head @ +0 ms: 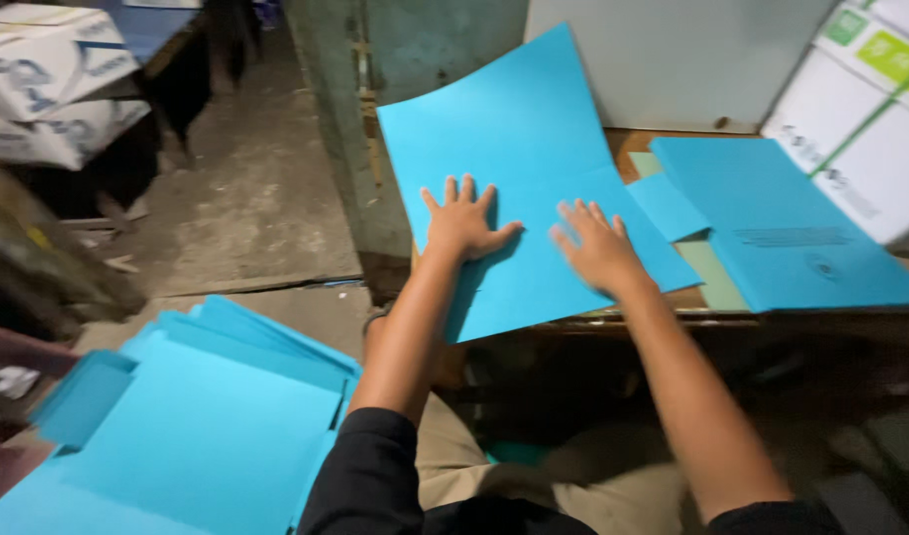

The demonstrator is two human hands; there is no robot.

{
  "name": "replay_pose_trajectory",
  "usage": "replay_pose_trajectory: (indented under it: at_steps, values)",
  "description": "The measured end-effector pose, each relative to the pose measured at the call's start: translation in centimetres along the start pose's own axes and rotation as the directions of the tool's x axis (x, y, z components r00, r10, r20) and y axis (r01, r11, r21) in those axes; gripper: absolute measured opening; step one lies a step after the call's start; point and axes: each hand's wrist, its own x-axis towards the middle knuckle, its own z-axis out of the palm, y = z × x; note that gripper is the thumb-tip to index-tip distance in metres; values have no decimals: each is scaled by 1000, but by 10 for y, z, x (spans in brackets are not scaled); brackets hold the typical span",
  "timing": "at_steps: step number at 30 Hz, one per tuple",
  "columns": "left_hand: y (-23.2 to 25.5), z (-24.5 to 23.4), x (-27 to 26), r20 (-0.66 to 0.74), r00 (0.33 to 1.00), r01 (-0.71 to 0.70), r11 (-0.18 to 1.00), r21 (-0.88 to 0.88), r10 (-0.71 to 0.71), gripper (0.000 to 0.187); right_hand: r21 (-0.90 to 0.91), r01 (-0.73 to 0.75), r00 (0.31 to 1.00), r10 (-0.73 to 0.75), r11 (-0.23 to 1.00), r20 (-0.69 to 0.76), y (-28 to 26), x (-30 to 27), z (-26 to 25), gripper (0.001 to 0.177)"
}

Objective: The person folds light blue paper sheets on a wooden table, pressing the creases with both hands. The person repeatedly picks up sheets, folds them in half, and places them into a stack.

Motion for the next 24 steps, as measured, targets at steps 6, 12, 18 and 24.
replay_pose_trajectory:
  at_steps: [6, 12, 18, 24]
  values:
    - [-13, 15, 9, -21, 992, -122, 990, -74, 121, 84, -3, -28, 999, 28, 1000, 25, 0, -5, -5, 71]
    - [-45, 30, -2, -156, 928, -343, 939, -1, 339, 38, -63, -15, 1000, 15, 998, 1, 3, -1, 0, 72]
    - [-55, -20, -29, -170, 861, -458, 876, 152, 480, 36, 4, -6, 1000, 6, 1000, 4, 2, -4, -2, 69]
    - [-74, -73, -97, -92, 973, -206, 975, 85, 214, 32, -45, 18, 1000, -16, 999, 27, 10, 2, -1, 70]
